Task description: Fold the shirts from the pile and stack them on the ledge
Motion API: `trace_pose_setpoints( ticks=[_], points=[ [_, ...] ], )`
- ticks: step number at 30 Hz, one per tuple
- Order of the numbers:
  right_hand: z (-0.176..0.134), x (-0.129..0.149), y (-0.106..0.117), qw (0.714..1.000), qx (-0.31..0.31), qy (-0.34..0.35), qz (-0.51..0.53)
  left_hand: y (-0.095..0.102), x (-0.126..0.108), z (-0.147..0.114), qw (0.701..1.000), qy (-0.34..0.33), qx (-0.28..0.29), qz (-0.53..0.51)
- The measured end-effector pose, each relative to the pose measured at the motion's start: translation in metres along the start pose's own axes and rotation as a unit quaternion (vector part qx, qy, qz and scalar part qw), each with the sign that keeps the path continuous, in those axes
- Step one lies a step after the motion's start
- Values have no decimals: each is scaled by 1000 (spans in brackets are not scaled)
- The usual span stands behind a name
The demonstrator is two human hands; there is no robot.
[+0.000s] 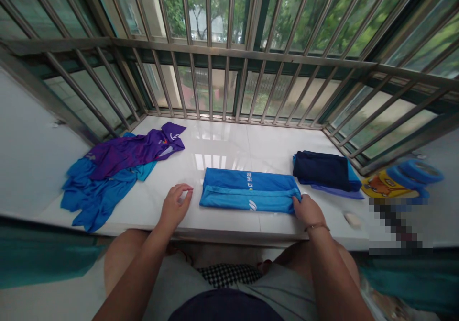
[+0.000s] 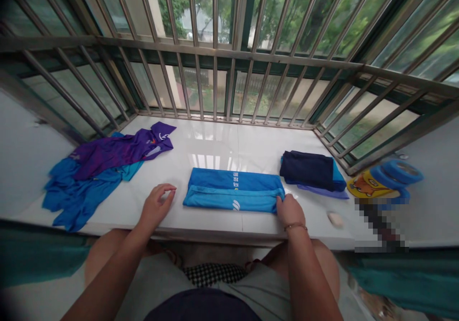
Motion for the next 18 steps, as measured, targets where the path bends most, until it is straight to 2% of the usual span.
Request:
trace_pose_setpoints(
  ticks=[3,5,8,10,13,16,18],
  points=[
    [15,-16,17,1000,-19,-14,17,-21,-38,-2,989,-129,71,-1],
    [19,-17,27,997,-50,-17,58,-39,-61,-3,973,-197,117,2],
    [15,-3,41,983,-115,3,141,-63,-78,1,957,-233,170,45],
    [5,16,47,970,-153,40,184,-75,-77,10,952,-216,203,77],
    [-15,52,55,949,-195,96,229,-85,-63,23,950,-145,263,80],
    [-48,98,59,931,-207,172,248,-88,-40,31,953,-35,301,13],
    [-79,135,56,920,-194,249,232,-87,-25,32,953,42,298,-45]
  ],
)
Point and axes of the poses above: each hand's wrist, its own z-axis towards the middle knuckle, its own y-axis out of the back of the hand, x = y × z, the point moved 6 cm from there along z, towards the middle knuckle, and after that the axes turned 14 degrees about -y, right-handed, at the moved point
